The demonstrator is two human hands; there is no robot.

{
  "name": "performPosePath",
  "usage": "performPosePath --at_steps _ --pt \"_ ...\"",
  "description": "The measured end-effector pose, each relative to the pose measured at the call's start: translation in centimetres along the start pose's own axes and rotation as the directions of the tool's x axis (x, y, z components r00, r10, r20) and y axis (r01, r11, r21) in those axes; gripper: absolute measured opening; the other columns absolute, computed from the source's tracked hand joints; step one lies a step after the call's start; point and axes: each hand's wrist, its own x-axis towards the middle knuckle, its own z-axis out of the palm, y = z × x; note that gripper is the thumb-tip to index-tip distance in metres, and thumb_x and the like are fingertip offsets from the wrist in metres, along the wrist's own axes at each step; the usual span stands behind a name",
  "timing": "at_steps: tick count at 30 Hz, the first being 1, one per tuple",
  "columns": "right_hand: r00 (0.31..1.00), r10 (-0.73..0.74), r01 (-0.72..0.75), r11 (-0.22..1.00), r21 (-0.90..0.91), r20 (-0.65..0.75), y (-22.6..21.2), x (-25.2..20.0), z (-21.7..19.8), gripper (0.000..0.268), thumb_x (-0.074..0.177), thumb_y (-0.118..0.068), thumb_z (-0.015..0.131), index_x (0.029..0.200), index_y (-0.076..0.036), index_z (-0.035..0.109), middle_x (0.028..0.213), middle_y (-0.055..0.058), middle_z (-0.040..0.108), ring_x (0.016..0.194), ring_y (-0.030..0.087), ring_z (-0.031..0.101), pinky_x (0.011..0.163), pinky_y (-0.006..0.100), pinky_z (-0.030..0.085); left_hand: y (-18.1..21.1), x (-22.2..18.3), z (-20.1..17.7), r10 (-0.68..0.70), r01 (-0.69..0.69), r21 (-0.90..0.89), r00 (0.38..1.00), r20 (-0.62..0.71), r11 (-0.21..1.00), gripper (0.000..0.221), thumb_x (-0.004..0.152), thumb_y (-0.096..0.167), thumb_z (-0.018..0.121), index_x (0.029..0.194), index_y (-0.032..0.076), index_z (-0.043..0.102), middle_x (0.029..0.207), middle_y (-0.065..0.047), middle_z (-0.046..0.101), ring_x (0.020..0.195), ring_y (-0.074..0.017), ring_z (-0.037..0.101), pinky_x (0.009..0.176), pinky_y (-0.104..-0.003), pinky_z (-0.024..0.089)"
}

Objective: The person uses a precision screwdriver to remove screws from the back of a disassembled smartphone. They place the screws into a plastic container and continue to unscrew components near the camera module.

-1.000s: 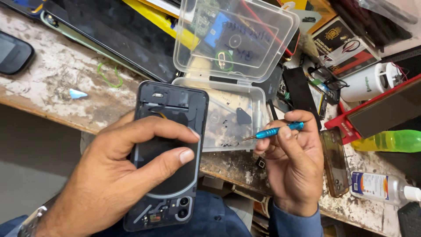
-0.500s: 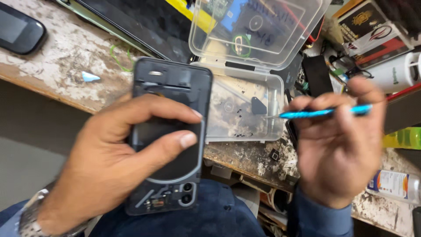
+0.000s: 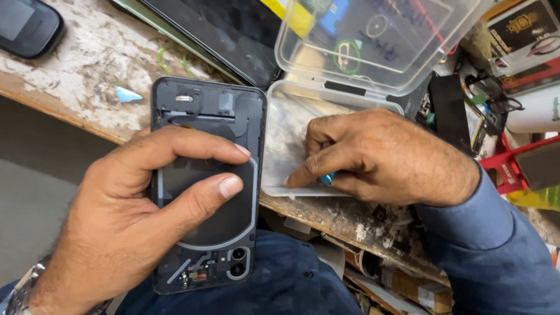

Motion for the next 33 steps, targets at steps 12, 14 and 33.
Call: performPosePath --at_steps 12,14,33 --pt "0.971 -0.211 0.205 0.977 -0.056 -0.112 1.7 0.7 1.6 0.030 0.077 -0.018 0.082 0.106 -0.026 0.081 0.088 -0.002 0.067 0.079 0.018 0.068 0.066 0.033 0.053 -0.1 0.1 -0.1 -0.102 0.109 -0.219 0.994 0.045 0.970 0.019 0.095 0.013 0.072 0.113 0.008 0.076 0.106 -0.003 0.073 0.100 -0.0108 0.070 0.088 -0.026 0.057" --pt "0.960 -0.243 0.235 0.969 -0.073 -0.141 1.7 0.7 1.8 0.026 0.077 -0.018 0.081 0.103 -0.024 0.081 0.089 -0.001 0.067 0.080 0.019 0.069 0.066 0.034 0.053 0.0 0.1 0.0 -0.039 0.045 -0.202 0.999 0.032 0.978 0.019 0.095 0.013 0.071 0.113 0.007 0.074 0.109 -0.004 0.071 0.104 -0.0115 0.068 0.091 -0.027 0.055" --pt "0.943 -0.093 0.062 0.992 -0.108 -0.318 1.2 -1.2 2.0 0.032 0.073 -0.004 0.076 0.104 -0.008 0.072 0.101 0.006 0.071 0.095 0.023 0.073 0.081 0.034 0.060 -0.2 -0.7 0.4 0.031 -0.030 -0.057 0.999 0.024 0.998 0.021 0.094 0.011 0.071 0.115 0.004 0.072 0.111 -0.003 0.075 0.108 -0.0109 0.068 0.095 -0.027 0.054"
